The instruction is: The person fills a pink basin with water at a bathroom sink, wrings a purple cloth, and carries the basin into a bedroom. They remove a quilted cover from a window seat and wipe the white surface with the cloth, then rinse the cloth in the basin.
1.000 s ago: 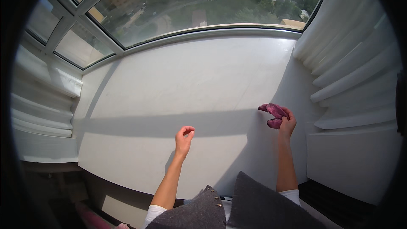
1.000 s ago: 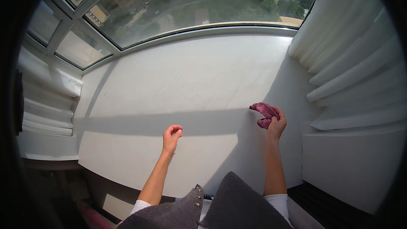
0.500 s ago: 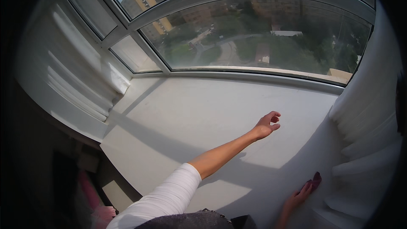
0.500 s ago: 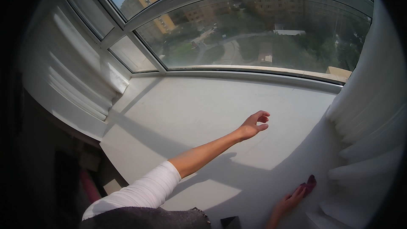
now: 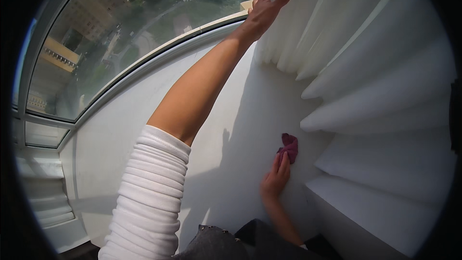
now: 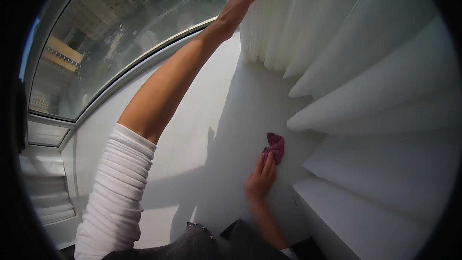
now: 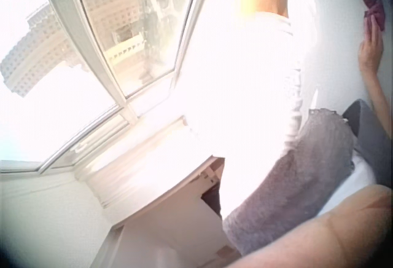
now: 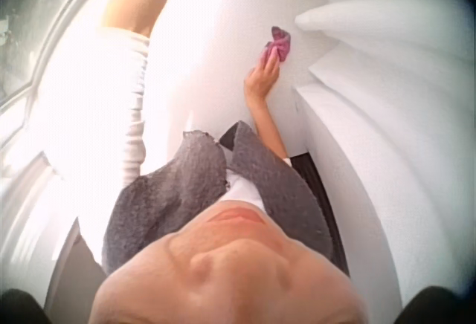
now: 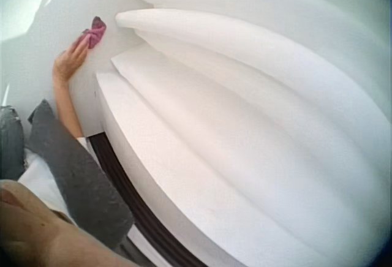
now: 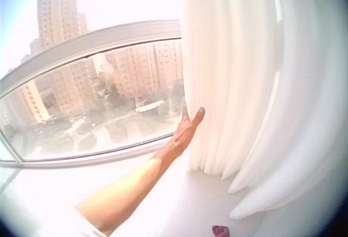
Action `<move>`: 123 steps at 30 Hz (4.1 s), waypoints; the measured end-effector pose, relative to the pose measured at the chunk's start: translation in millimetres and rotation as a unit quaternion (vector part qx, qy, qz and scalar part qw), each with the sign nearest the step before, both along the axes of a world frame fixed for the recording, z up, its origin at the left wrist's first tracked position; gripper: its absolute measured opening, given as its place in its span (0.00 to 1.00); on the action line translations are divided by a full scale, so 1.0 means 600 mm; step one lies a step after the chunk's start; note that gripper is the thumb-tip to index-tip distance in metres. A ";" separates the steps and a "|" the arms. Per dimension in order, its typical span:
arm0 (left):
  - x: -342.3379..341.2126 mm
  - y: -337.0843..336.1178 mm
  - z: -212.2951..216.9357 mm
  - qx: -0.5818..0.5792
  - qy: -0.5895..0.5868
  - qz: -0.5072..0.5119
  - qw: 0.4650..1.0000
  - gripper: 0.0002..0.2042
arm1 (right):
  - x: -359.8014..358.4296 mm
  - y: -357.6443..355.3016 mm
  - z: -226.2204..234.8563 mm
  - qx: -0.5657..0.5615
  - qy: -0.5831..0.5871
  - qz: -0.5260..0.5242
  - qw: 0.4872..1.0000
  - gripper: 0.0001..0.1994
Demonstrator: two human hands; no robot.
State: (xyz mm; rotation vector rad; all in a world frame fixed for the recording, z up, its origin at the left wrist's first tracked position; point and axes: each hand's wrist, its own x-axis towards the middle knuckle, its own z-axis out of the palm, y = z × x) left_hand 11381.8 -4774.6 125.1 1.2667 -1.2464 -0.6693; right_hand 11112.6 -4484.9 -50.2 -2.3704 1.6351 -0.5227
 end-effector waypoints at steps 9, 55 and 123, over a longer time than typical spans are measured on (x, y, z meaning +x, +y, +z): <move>-0.399 0.109 0.019 -0.019 0.186 -0.355 0.916 0.38 | 0.011 0.015 -0.028 0.044 -0.069 -0.027 0.996 0.29; 0.029 0.596 -0.245 0.226 -0.116 0.150 0.956 0.16 | 0.275 -0.623 -0.126 -0.148 -0.005 0.006 0.989 0.21; 0.166 1.145 -0.343 0.332 -0.193 0.496 0.779 0.19 | 0.763 0.237 -0.083 0.060 -0.181 0.308 0.932 0.22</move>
